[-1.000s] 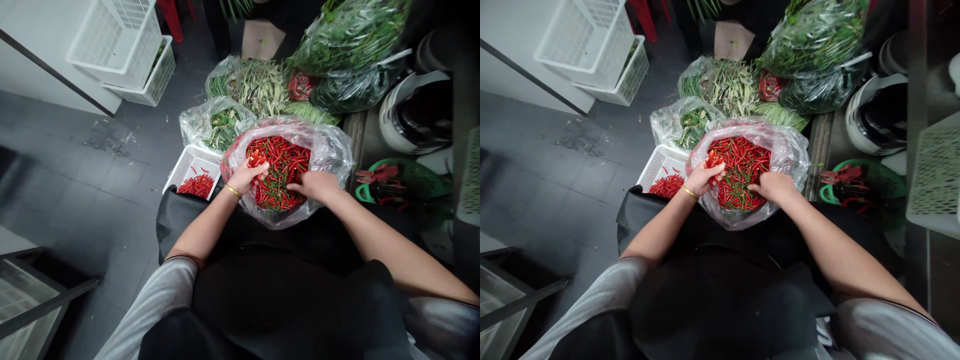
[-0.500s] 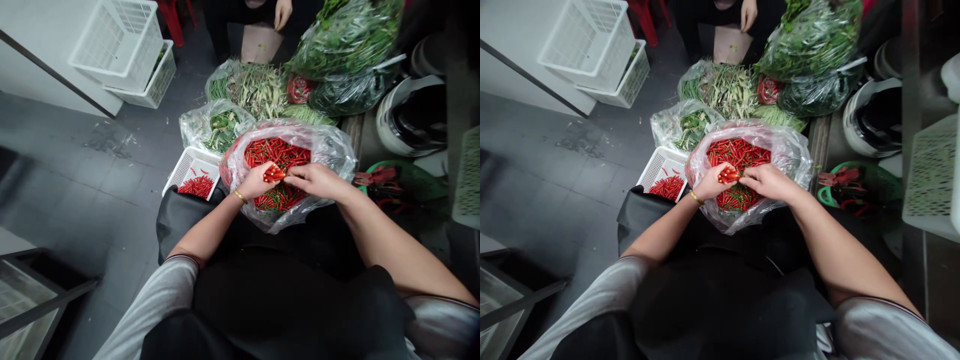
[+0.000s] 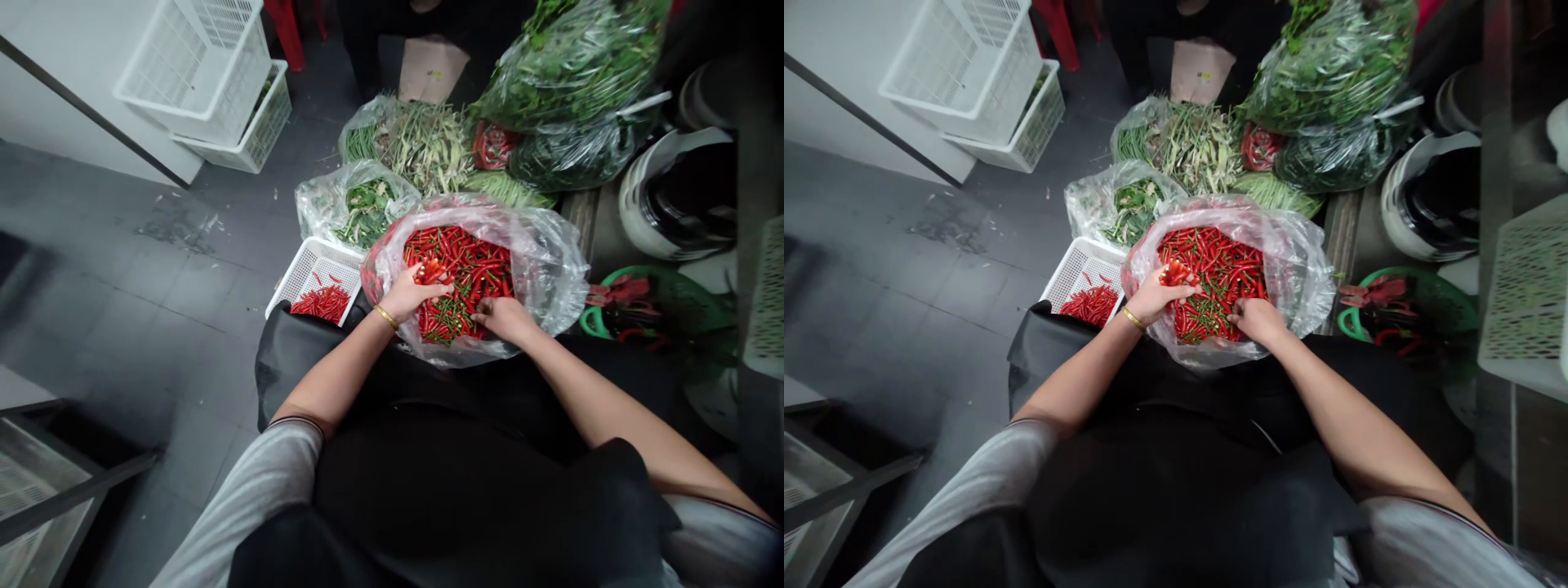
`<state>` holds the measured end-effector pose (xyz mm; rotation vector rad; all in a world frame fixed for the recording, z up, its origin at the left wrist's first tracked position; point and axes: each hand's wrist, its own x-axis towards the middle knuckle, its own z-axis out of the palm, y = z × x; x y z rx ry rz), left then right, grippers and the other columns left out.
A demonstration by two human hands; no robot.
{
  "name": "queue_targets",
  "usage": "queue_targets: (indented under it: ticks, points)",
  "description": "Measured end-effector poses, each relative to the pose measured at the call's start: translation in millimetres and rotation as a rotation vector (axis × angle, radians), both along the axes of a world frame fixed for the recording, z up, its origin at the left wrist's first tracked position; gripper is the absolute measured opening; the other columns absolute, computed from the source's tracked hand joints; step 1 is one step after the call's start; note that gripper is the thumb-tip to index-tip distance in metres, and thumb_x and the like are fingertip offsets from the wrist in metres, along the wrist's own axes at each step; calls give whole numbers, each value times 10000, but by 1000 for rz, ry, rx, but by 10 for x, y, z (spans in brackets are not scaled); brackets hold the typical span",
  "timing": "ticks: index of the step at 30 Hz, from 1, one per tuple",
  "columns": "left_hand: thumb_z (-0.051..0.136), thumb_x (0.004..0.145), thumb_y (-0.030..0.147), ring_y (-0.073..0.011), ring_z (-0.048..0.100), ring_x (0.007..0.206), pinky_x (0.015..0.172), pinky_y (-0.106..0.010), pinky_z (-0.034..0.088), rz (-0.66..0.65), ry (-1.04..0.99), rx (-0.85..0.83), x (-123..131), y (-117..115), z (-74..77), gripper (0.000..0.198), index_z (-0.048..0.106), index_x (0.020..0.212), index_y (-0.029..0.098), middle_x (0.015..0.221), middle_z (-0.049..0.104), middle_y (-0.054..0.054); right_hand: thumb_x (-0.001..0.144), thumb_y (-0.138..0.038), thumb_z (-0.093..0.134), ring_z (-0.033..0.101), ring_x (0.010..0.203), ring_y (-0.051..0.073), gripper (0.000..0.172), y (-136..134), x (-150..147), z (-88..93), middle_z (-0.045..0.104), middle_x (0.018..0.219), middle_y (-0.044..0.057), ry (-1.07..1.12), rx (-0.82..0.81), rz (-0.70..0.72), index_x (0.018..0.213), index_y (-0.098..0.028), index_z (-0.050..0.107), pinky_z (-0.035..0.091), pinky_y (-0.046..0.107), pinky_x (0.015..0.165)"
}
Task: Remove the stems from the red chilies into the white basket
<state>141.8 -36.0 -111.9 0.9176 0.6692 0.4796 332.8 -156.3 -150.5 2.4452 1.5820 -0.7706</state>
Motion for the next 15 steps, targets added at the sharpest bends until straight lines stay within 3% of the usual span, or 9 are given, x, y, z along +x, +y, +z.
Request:
queue_targets:
  ticks: [3, 6, 9, 12, 15]
  points:
    - [845, 517, 225, -123, 625, 771, 669, -252, 428, 51, 19, -18, 39, -67, -27, 457, 534, 836, 125, 838, 615, -7, 830, -395, 593, 620, 605, 176, 245, 50, 19, 159, 648, 624, 32, 300, 242, -178, 677, -212, 538, 459, 274, 574]
    - [854, 496, 224, -112, 617, 761, 695, -256, 433, 75, -6, -50, 93, -124, -60, 473, 533, 830, 127, 812, 608, 11, 768, -546, 643, 574, 485, 135, 380, 155, -1, 380, 652, 622, 17, 768, 448, -397, 691, -217, 469, 460, 249, 468]
    - [875, 445, 226, -76, 578, 674, 681, -252, 433, 53, -32, -91, 123, -137, -94, 527, 528, 829, 126, 740, 590, 42, 652, -606, 725, 571, 470, 123, 484, 266, -125, 492, 652, 633, 15, 1030, 549, -494, 699, -211, 448, 472, 241, 445]
    - [887, 414, 234, -46, 513, 570, 621, -249, 415, 2, 1, -105, 98, -117, -139, 563, 528, 832, 119, 665, 559, 68, 690, -614, 682, 593, 504, 143, 463, 305, -279, 479, 629, 613, 8, 1040, 591, -517, 735, -214, 453, 510, 277, 502]
    - [885, 423, 229, -37, 486, 524, 575, -241, 386, -27, 67, -78, 65, -133, -183, 546, 507, 803, 127, 633, 552, 74, 835, -555, 522, 622, 607, 190, 348, 276, -396, 463, 641, 675, 50, 739, 602, -340, 803, -211, 477, 510, 320, 596]
